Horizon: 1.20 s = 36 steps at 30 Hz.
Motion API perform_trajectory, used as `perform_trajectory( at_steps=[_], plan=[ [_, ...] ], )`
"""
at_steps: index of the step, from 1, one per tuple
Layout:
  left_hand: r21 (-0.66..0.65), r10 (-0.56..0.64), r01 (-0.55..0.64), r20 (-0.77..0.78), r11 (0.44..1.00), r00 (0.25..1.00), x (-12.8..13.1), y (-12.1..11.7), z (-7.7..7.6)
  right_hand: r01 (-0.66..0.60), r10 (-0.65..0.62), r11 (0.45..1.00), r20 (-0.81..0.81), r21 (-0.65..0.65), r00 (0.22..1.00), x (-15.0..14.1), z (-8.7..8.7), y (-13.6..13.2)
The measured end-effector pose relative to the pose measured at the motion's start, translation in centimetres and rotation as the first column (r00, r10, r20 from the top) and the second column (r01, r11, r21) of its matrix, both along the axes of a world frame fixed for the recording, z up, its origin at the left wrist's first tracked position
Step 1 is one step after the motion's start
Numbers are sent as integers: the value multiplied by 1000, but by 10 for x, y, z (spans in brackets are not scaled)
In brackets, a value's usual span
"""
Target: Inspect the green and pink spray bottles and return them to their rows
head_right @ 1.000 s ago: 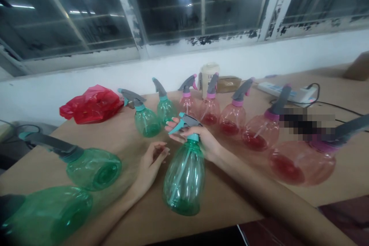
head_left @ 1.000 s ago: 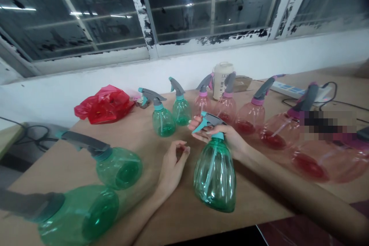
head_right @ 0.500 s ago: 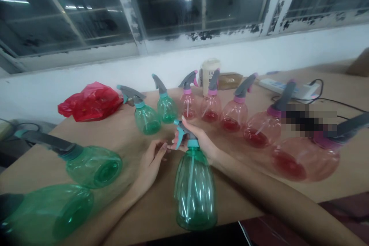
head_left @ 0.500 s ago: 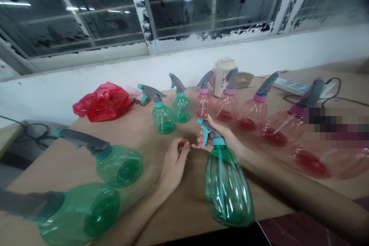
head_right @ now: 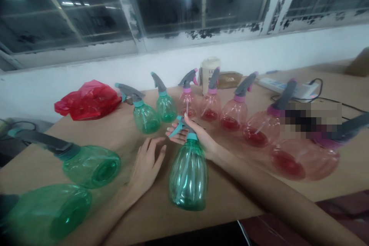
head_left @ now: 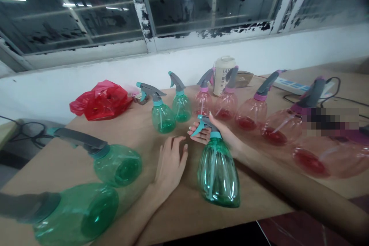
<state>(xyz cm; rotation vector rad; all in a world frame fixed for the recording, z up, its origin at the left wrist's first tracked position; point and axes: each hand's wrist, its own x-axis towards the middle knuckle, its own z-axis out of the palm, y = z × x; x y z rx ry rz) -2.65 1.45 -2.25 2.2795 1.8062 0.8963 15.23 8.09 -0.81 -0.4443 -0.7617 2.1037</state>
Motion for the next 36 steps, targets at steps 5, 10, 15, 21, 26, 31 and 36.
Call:
perform_trajectory(
  at_steps=[5, 10, 15, 21, 26, 31, 36],
  plan=[
    [10, 43, -42, -309, 999, 950, -1, 0, -2, 2, -2, 1000, -3, -16, 1000, 1, -7, 6],
    [5, 40, -41, -405, 999, 913, 2, 0, -7, -32, 31, 996, -13, -82, 999, 0, -13, 11],
    [19, 23, -17, -418, 1000, 908, 2, 1, -8, 30, -27, 989, 21, -146, 999, 0, -13, 9],
    [9, -4, 8, -399, 1000, 917, 1, 2, -10, -8, 8, 1000, 28, -11, 1000, -4, -8, -5],
    [-13, -19, 15, -387, 1000, 922, 2, 1, -9, -71, 72, 997, 30, -42, 997, -7, -8, -8],
    [-33, -16, 4, -392, 999, 920, 2, 1, -10, -64, 66, 994, 17, -85, 998, -4, -15, 0],
    [-40, -32, 18, -395, 999, 918, 4, 0, -10, -65, 67, 991, 13, -120, 998, -3, -20, 7]
  ],
)
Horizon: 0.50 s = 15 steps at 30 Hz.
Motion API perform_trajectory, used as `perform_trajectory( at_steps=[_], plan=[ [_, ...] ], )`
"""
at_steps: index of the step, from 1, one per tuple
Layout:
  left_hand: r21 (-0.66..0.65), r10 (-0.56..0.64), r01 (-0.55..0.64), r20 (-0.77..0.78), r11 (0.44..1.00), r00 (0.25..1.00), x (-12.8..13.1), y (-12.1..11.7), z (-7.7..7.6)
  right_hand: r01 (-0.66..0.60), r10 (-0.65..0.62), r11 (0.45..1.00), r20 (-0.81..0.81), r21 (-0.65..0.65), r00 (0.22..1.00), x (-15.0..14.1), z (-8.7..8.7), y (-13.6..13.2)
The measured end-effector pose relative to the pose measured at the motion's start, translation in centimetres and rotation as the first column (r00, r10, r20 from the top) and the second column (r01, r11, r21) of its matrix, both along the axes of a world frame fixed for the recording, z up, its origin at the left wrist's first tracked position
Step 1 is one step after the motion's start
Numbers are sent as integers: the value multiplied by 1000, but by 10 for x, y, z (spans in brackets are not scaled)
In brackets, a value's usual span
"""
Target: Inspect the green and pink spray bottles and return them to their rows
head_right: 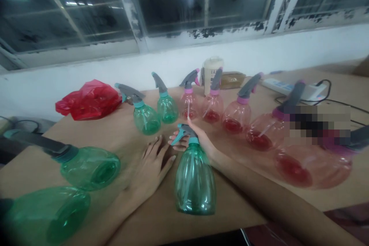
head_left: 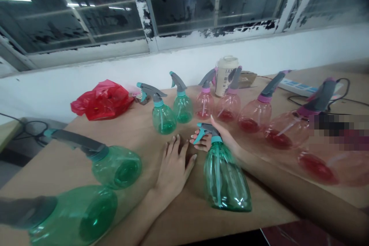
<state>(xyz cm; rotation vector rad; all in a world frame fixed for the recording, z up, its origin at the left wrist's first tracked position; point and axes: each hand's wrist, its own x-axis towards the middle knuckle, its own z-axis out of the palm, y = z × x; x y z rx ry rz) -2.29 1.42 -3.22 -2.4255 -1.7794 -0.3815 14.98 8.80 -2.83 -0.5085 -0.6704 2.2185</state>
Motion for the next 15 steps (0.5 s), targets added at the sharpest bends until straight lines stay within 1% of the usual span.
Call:
perform_trajectory(
  at_steps=[4, 9, 12, 15],
  plan=[
    [-9, -35, 35, -20, 999, 999, 3, -3, 1, 7, -7, 1000, 19, -7, 1000, 1, -1, 3],
    [-8, -65, 65, 1, 998, 998, 6, -6, 1, 27, -26, 999, 28, -22, 999, 1, 2, 2],
    [-23, -72, 72, 1, 997, 997, 7, -8, 2, 92, -91, 995, 19, -27, 996, 2, 6, 0],
    [-18, -87, 87, -1, 996, 996, 8, -9, 3, 164, -164, 986, 25, 6, 986, 4, 7, 0]
  ],
)
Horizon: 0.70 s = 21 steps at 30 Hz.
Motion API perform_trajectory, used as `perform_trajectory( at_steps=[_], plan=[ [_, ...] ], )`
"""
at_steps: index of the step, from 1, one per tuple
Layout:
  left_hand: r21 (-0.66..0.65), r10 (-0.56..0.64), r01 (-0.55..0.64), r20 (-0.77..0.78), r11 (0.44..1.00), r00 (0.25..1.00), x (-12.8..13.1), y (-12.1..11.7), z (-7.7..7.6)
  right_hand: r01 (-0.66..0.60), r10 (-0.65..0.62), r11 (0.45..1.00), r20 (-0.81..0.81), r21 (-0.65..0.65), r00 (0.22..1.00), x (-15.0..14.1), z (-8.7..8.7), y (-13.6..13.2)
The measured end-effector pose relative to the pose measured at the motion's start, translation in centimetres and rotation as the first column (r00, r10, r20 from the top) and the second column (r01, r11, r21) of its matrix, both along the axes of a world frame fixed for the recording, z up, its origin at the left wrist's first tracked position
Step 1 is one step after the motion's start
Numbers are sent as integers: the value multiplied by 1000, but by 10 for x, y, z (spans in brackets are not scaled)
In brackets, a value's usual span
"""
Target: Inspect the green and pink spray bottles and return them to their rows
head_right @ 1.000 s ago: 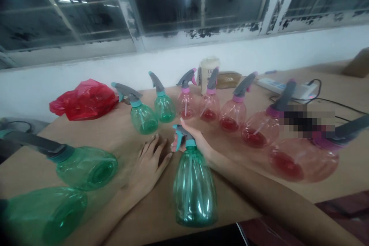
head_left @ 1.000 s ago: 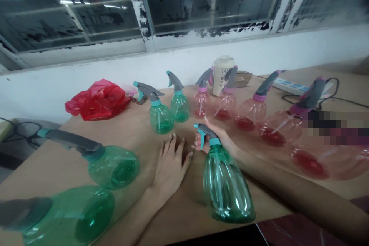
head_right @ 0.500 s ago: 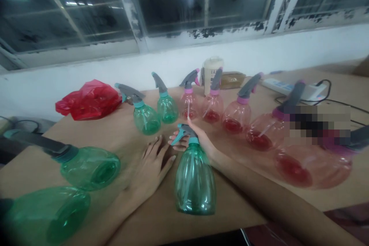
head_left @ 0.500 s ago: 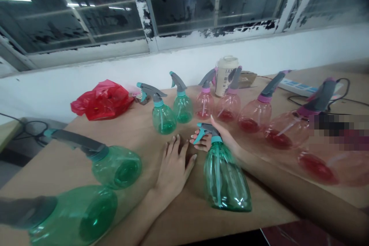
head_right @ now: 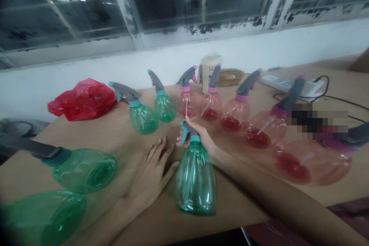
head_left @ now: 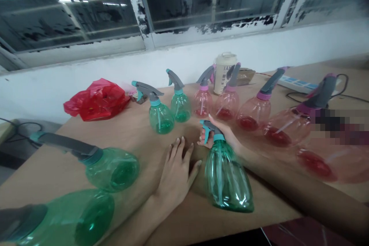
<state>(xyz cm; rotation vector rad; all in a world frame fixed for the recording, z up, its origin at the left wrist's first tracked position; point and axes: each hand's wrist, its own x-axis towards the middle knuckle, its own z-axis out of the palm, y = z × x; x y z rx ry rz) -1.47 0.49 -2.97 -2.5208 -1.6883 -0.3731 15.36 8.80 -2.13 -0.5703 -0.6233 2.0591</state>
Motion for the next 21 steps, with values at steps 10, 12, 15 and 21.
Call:
perform_trajectory(
  at_steps=[10, 12, 15, 21],
  plan=[
    [0, -36, 36, -2, 999, 999, -2, -1, -2, -33, 32, 999, -18, -36, 999, 2, -4, 7],
    [-5, -41, 41, 6, 999, 999, -3, -1, -2, -44, 43, 999, -25, -30, 999, 2, -5, 9],
    [-14, -47, 47, 12, 999, 999, -3, -1, -1, -45, 44, 999, -30, -24, 999, 1, -5, 9],
    [-25, -37, 36, -28, 999, 999, -1, -1, 1, -34, 34, 999, -15, -23, 999, -1, -3, 6]
  ],
)
